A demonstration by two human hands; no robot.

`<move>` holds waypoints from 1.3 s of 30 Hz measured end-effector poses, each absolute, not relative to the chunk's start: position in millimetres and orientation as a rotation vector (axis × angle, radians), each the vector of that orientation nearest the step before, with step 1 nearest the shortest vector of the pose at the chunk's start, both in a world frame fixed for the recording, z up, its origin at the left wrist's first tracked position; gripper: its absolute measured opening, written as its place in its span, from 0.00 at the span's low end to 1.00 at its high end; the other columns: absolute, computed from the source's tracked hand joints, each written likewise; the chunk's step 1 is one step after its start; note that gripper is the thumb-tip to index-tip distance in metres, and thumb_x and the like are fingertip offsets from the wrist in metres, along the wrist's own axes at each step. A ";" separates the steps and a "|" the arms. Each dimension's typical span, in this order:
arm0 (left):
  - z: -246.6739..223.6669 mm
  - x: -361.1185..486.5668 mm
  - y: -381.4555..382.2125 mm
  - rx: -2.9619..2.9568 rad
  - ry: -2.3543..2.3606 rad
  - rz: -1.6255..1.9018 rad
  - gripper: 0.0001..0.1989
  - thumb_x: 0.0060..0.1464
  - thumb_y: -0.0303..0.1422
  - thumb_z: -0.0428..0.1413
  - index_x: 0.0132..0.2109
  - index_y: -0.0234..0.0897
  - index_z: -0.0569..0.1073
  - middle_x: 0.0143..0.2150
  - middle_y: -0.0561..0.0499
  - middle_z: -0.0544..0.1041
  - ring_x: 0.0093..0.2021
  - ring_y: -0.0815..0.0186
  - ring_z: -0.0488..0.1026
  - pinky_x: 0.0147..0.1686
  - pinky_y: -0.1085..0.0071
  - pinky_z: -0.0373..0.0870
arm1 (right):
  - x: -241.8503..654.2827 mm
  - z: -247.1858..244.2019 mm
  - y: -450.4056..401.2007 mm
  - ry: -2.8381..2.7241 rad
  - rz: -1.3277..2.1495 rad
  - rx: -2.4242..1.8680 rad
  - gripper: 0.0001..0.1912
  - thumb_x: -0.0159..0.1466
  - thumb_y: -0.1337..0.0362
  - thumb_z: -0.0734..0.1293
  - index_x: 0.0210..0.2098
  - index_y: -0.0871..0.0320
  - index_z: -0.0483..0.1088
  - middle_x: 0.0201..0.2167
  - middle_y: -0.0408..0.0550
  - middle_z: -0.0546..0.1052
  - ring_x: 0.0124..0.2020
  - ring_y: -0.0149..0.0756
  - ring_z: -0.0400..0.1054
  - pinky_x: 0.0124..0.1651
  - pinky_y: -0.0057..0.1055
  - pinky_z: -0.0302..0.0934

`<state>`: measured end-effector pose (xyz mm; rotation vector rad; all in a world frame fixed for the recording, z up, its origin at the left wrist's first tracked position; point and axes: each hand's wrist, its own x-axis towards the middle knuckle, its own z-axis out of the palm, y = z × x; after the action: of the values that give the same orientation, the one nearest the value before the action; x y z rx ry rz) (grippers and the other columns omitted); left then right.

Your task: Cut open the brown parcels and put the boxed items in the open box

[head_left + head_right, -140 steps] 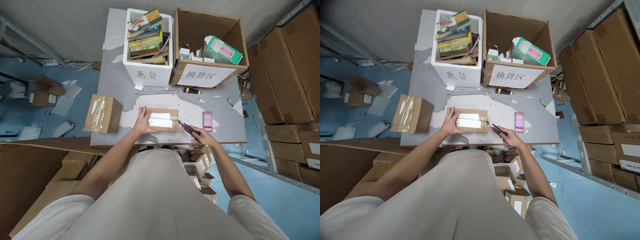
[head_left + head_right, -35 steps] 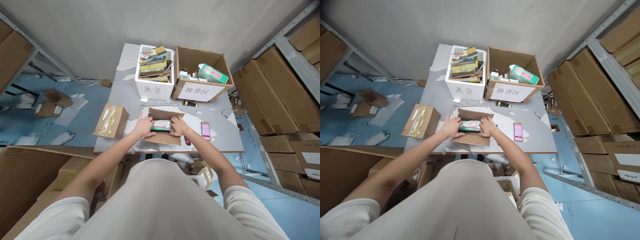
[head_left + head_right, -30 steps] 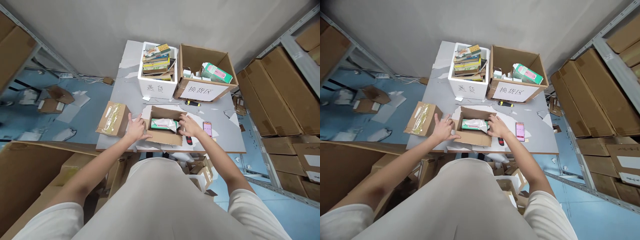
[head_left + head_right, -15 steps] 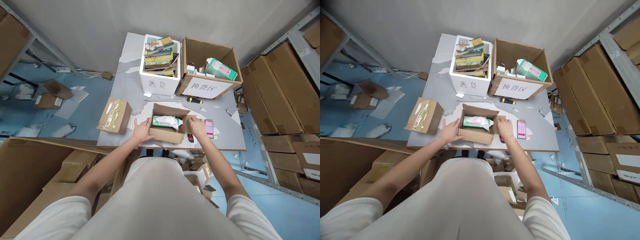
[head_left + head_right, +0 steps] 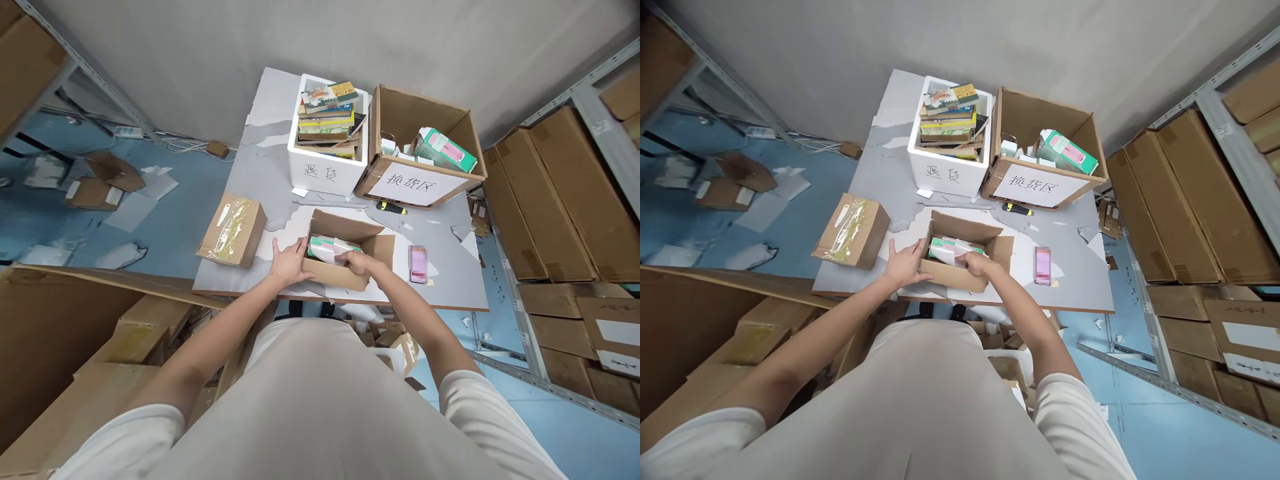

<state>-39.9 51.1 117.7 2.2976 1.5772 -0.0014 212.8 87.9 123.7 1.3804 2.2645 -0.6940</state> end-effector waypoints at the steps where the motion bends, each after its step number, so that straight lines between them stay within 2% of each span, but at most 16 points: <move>1: 117.5 -39.9 51.2 2.293 1.581 -0.002 0.52 0.47 0.54 0.56 0.70 0.35 0.43 0.65 0.31 0.60 0.56 0.43 0.68 0.61 0.36 0.23 | 217.5 124.6 85.6 2.252 -0.683 1.390 0.27 0.58 0.75 0.63 0.55 0.52 0.69 0.48 0.44 0.77 0.46 0.37 0.72 0.46 0.26 0.62; 2: 117.3 -39.7 51.1 2.288 1.584 -0.005 0.52 0.47 0.54 0.56 0.70 0.35 0.43 0.65 0.31 0.60 0.56 0.43 0.68 0.61 0.36 0.24 | 221.5 125.2 85.0 2.226 -0.648 1.427 0.26 0.59 0.75 0.62 0.56 0.53 0.68 0.48 0.46 0.77 0.46 0.38 0.72 0.46 0.27 0.62; 7: 116.4 -36.7 48.8 2.272 1.592 -0.009 0.51 0.49 0.55 0.53 0.70 0.34 0.42 0.63 0.30 0.64 0.55 0.43 0.69 0.61 0.37 0.25 | 225.9 115.4 100.6 2.034 -0.390 1.691 0.20 0.61 0.74 0.61 0.53 0.66 0.69 0.48 0.67 0.75 0.47 0.47 0.72 0.47 0.35 0.62; 11: 117.5 -32.7 47.2 2.263 1.599 -0.020 0.53 0.47 0.56 0.54 0.70 0.33 0.42 0.63 0.31 0.63 0.54 0.43 0.69 0.61 0.36 0.25 | 216.9 99.2 106.4 1.985 -0.313 1.705 0.22 0.61 0.69 0.64 0.55 0.68 0.67 0.51 0.71 0.72 0.54 0.50 0.66 0.52 0.39 0.60; 14: 119.8 -31.4 46.7 2.243 1.611 -0.026 0.53 0.46 0.56 0.55 0.70 0.33 0.42 0.63 0.31 0.63 0.54 0.44 0.70 0.61 0.36 0.25 | 212.5 93.7 102.2 1.985 -0.278 1.682 0.32 0.59 0.65 0.67 0.61 0.67 0.60 0.53 0.70 0.70 0.56 0.50 0.63 0.55 0.43 0.56; 16: 120.7 -31.5 46.8 2.229 1.613 -0.028 0.53 0.46 0.55 0.56 0.70 0.34 0.42 0.63 0.31 0.64 0.53 0.44 0.70 0.61 0.37 0.25 | 208.8 95.6 101.2 1.981 -0.261 1.677 0.34 0.59 0.64 0.68 0.63 0.67 0.58 0.54 0.71 0.70 0.56 0.51 0.63 0.55 0.45 0.56; 20: 119.0 -32.4 47.8 2.224 1.595 -0.027 0.54 0.46 0.55 0.56 0.70 0.33 0.41 0.62 0.31 0.65 0.53 0.44 0.70 0.61 0.37 0.25 | 185.7 107.5 109.9 2.018 -0.247 1.675 0.20 0.64 0.69 0.60 0.55 0.68 0.66 0.49 0.73 0.72 0.52 0.53 0.66 0.51 0.47 0.58; 22: 117.3 -32.8 48.4 2.226 1.591 -0.029 0.53 0.47 0.55 0.55 0.70 0.33 0.41 0.62 0.31 0.65 0.54 0.44 0.70 0.61 0.37 0.25 | 166.2 110.9 116.3 2.164 -0.275 1.592 0.20 0.64 0.68 0.61 0.55 0.63 0.65 0.53 0.68 0.70 0.55 0.50 0.64 0.54 0.44 0.57; 24: 115.8 -33.0 48.6 2.222 1.595 -0.026 0.52 0.48 0.55 0.54 0.70 0.34 0.41 0.62 0.32 0.65 0.54 0.44 0.69 0.61 0.38 0.25 | 145.7 109.2 120.9 2.330 -0.342 1.432 0.27 0.62 0.65 0.66 0.59 0.57 0.60 0.61 0.62 0.63 0.61 0.48 0.58 0.57 0.42 0.55; 26: 114.7 -33.2 48.5 2.215 1.597 -0.016 0.53 0.47 0.55 0.55 0.70 0.36 0.41 0.62 0.32 0.65 0.55 0.44 0.69 0.62 0.39 0.25 | 129.1 103.4 123.0 2.368 -0.407 1.318 0.36 0.56 0.63 0.72 0.61 0.56 0.56 0.64 0.61 0.57 0.63 0.50 0.54 0.58 0.43 0.55; 28: 113.5 -33.2 48.3 2.204 1.600 -0.004 0.53 0.47 0.55 0.55 0.70 0.36 0.41 0.63 0.33 0.64 0.56 0.44 0.68 0.62 0.39 0.25 | 119.3 97.5 123.8 2.302 -0.428 1.313 0.38 0.54 0.64 0.73 0.61 0.58 0.55 0.62 0.63 0.60 0.59 0.52 0.58 0.55 0.44 0.57; 32: 111.4 -33.8 47.0 2.187 1.611 0.025 0.52 0.47 0.54 0.55 0.70 0.35 0.42 0.63 0.32 0.64 0.55 0.45 0.69 0.62 0.38 0.24 | 121.8 101.5 127.0 2.308 -0.423 1.292 0.33 0.57 0.63 0.69 0.59 0.57 0.57 0.55 0.61 0.65 0.51 0.51 0.65 0.47 0.41 0.62; 34: 111.6 -34.3 45.7 2.200 1.627 0.062 0.51 0.48 0.53 0.55 0.70 0.34 0.43 0.66 0.32 0.60 0.57 0.44 0.66 0.61 0.37 0.25 | 130.9 114.1 129.9 2.384 -0.416 1.275 0.31 0.56 0.61 0.68 0.57 0.55 0.58 0.55 0.60 0.63 0.50 0.52 0.65 0.45 0.40 0.63; 36: 112.6 -34.6 44.2 2.263 1.601 0.103 0.46 0.50 0.50 0.56 0.69 0.36 0.47 0.69 0.34 0.53 0.63 0.43 0.59 0.62 0.37 0.28 | 143.2 130.7 132.0 2.479 -0.417 1.285 0.28 0.56 0.59 0.68 0.55 0.56 0.61 0.54 0.59 0.62 0.47 0.51 0.66 0.44 0.39 0.63; 39: 113.4 -32.7 43.5 2.420 1.430 0.138 0.33 0.54 0.44 0.54 0.65 0.39 0.60 0.71 0.39 0.49 0.68 0.46 0.50 0.64 0.42 0.34 | 166.6 155.3 130.8 2.637 -0.458 1.354 0.27 0.55 0.59 0.67 0.53 0.58 0.62 0.52 0.58 0.62 0.46 0.48 0.66 0.46 0.38 0.62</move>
<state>-32.7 43.5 113.4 2.4199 1.4297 0.1385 166.6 130.8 155.3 1.3543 2.6366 -0.4580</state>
